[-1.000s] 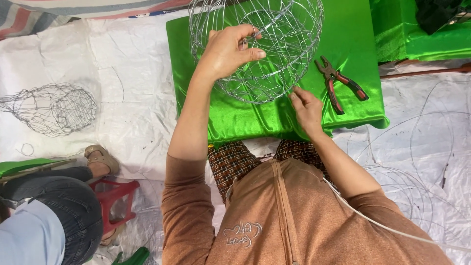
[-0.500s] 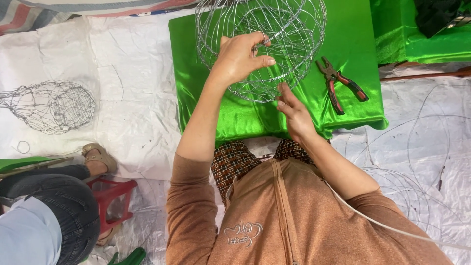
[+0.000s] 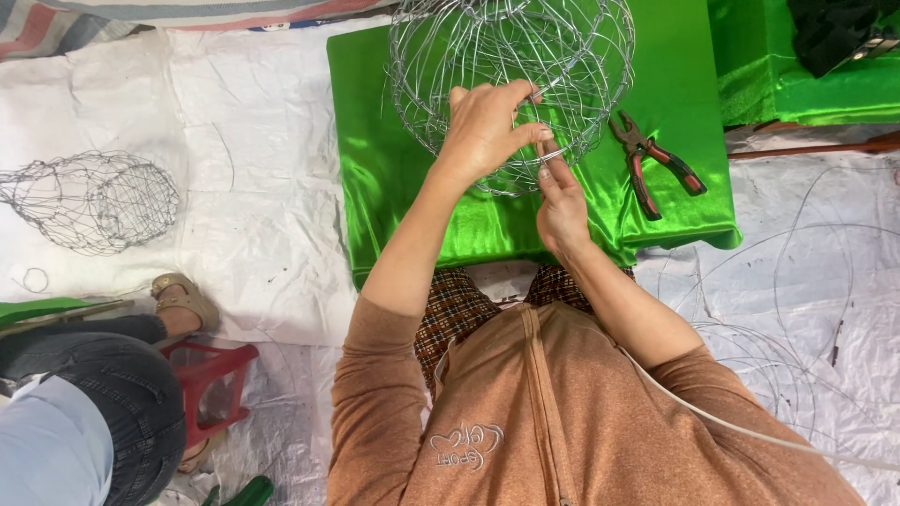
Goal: The person assembles a wire sphere on a table covered in green fabric by twisting thin wires around metal ribs and cutting them with pliers.
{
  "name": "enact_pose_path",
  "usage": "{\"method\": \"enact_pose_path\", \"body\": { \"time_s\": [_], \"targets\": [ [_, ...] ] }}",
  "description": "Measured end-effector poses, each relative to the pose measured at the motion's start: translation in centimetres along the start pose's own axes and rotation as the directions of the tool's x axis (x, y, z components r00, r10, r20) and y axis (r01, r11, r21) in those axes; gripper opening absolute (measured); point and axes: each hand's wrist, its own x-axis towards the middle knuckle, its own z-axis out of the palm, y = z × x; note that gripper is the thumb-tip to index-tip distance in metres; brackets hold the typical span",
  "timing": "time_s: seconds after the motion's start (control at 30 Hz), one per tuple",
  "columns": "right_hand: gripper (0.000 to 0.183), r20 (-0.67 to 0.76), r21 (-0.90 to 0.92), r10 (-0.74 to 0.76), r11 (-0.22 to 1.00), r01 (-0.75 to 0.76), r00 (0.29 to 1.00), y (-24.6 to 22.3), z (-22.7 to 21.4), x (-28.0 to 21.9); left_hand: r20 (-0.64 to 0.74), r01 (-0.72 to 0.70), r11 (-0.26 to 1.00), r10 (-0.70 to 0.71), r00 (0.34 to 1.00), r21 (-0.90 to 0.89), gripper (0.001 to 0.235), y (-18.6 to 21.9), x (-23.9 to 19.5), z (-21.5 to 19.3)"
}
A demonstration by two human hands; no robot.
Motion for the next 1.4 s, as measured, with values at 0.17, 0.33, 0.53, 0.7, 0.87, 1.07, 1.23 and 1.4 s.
{"method": "enact_pose_path", "body": {
  "time_s": [0.17,0.33,0.53,0.7,0.87,1.07,1.23,1.4],
  "targets": [
    [0.046,-0.103,-0.12,-0.066,0.991,0.054,0.992,0.9,-1.1,0.7,-0.044,-0.024,1.0,0.024,0.999,0.014,0.042,-0.3,0.2,0.6],
    [0.033,-0.122,-0.493,-0.184,0.864,0.101,0.975,1.4,-2.9,1.6,-0.032,-0.015,0.999,0.017,0.999,0.052,0.045,-0.2,0.4,1.1],
    [0.019,-0.16,-0.472,-0.306,0.859,0.2,0.939,3.0,-2.9,2.2,-0.066,0.016,1.0,-0.017,0.998,-0.01,0.038,0.4,-0.2,1.4],
    [0.012,-0.145,-0.346,-0.427,0.867,0.359,0.892,4.6,-4.3,2.8,-0.08,-0.022,0.999,0.025,0.996,0.028,0.049,-0.6,0.4,2.8],
    [0.014,-0.025,-0.401,-0.462,0.817,0.415,0.886,2.0,-3.9,1.6,-0.076,-0.032,0.999,0.033,0.997,0.019,0.055,-0.7,0.7,2.9],
    [0.008,-0.038,-0.565,-0.364,0.776,0.28,0.931,0.0,-4.5,0.1,-0.031,0.019,0.999,-0.018,0.999,0.043,0.055,0.4,0.6,2.8],
    [0.008,-0.002,-0.503,-0.13,0.857,0.111,0.992,-2.7,-5.0,-0.4,-0.023,0.022,0.998,-0.02,1.0,0.056,0.058,0.6,0.8,3.6],
    [0.009,-0.006,-0.401,-0.037,0.916,0.032,0.999,-3.2,-5.5,-0.2,-0.028,0.023,0.996,-0.02,0.999,0.083,0.059,0.4,1.2,4.4]
  ]
}}
